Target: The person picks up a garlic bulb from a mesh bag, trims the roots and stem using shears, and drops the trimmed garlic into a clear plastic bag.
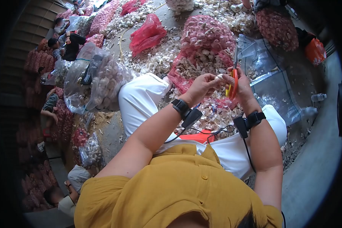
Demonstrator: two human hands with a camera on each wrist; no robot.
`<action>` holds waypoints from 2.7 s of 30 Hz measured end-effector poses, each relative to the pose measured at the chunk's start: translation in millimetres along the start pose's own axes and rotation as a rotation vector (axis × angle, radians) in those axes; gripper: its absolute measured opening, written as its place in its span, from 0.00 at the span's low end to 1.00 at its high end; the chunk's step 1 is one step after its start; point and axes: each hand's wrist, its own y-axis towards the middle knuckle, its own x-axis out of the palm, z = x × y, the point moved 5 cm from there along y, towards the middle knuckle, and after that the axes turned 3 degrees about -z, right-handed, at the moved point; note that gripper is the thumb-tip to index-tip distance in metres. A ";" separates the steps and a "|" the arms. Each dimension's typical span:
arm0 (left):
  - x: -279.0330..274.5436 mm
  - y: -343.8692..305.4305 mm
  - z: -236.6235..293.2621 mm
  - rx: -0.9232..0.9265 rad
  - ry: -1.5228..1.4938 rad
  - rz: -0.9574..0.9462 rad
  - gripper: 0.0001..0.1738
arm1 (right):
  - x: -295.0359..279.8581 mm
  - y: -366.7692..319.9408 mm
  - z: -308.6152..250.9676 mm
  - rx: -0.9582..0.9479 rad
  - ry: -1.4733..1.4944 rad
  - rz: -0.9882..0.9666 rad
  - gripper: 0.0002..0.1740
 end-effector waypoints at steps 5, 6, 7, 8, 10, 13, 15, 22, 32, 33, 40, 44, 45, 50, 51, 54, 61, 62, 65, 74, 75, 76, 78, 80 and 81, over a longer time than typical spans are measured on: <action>7.1 -6.4 -7.4 -0.113 -0.251 -0.145 0.20 | 3.5 1.6 2.1 -0.052 0.122 -0.085 0.24; 9.2 -7.1 -7.3 -0.113 -0.251 -0.145 0.20 | 3.4 0.8 1.1 -0.051 0.122 -0.085 0.24; 15.1 -9.2 -3.2 -0.118 -0.320 -0.124 0.23 | 7.1 -2.8 -3.7 -0.038 0.021 -0.095 0.23; 18.7 -10.0 -1.0 -0.122 -0.389 -0.103 0.25 | 9.4 -5.2 -5.9 -0.024 -0.080 -0.105 0.22; 21.0 -6.2 1.0 -0.100 -0.292 -0.116 0.25 | 9.5 -4.8 0.8 -0.037 -0.130 -0.102 0.20; -7.2 14.3 -24.4 -0.138 -0.390 -0.177 0.26 | 4.6 0.2 2.5 0.000 -0.103 -0.031 0.18; -7.8 16.9 -28.9 -0.199 -0.587 -0.223 0.26 | -0.5 1.6 2.5 0.051 -0.027 0.037 0.17; -5.5 24.2 -25.6 -0.142 -0.642 -0.021 0.15 | -7.8 -4.5 -3.1 0.031 -0.033 0.123 0.13; -4.1 34.3 -26.1 -0.103 -0.840 -0.249 0.23 | -15.3 -6.3 -0.6 0.039 -0.023 0.146 0.20; -13.0 41.2 -34.9 -0.091 -0.875 -0.288 0.26 | -14.9 -6.0 1.6 0.039 -0.023 0.147 0.20; -4.0 42.2 -36.3 -0.087 -0.787 0.120 0.31 | 6.0 -11.0 -10.7 -0.293 -0.223 0.004 0.23; -5.9 48.5 -41.3 -0.064 -0.754 -0.033 0.29 | 20.7 -19.3 -8.4 -0.326 -0.490 -0.067 0.21; -3.1 50.1 -41.7 -0.060 -0.755 -0.082 0.29 | 22.6 -19.6 -10.4 -0.339 -0.534 -0.033 0.22; 6.4 44.9 -32.8 -0.059 -0.666 0.073 0.29 | 18.0 -16.0 -9.6 -0.315 -0.518 0.037 0.23; 8.2 42.6 -28.7 -0.036 -0.667 0.042 0.29 | 17.0 -14.6 -7.4 -0.322 -0.528 0.045 0.23; -1.8 43.2 -29.2 0.003 -0.669 -0.085 0.30 | 16.9 -9.5 2.8 -0.307 -0.427 0.002 0.24; 21.2 42.6 -17.7 0.022 -0.614 0.080 0.25 | 16.2 -8.0 4.5 -0.283 -0.416 0.010 0.24; 23.9 42.3 -15.9 0.021 -0.610 0.077 0.25 | 14.6 -6.6 7.1 -0.264 -0.358 0.024 0.23; 32.3 39.4 -9.0 0.006 -0.585 0.038 0.22 | 9.5 -0.9 12.3 -0.233 -0.245 0.020 0.22; 20.9 51.1 -7.7 0.138 -0.385 -0.027 0.18 | 13.0 0.9 9.8 -0.214 0.080 0.044 0.18; 21.3 50.8 -6.9 0.135 -0.351 -0.045 0.17 | 12.2 1.5 10.1 -0.192 0.125 0.023 0.18; 22.4 50.5 -6.0 0.132 -0.317 -0.064 0.16 | 11.2 2.2 9.5 -0.193 0.125 0.023 0.18; 22.8 50.5 -5.8 0.118 -0.346 -0.055 0.15 | 11.4 4.3 10.3 -0.160 0.168 -0.014 0.17; 24.5 49.7 -4.2 0.103 -0.378 -0.044 0.14 | 13.8 6.3 13.1 -0.164 0.191 0.004 0.17; 24.1 49.8 -3.4 0.105 -0.367 -0.010 0.14 | 14.7 7.2 14.9 -0.168 0.213 0.022 0.17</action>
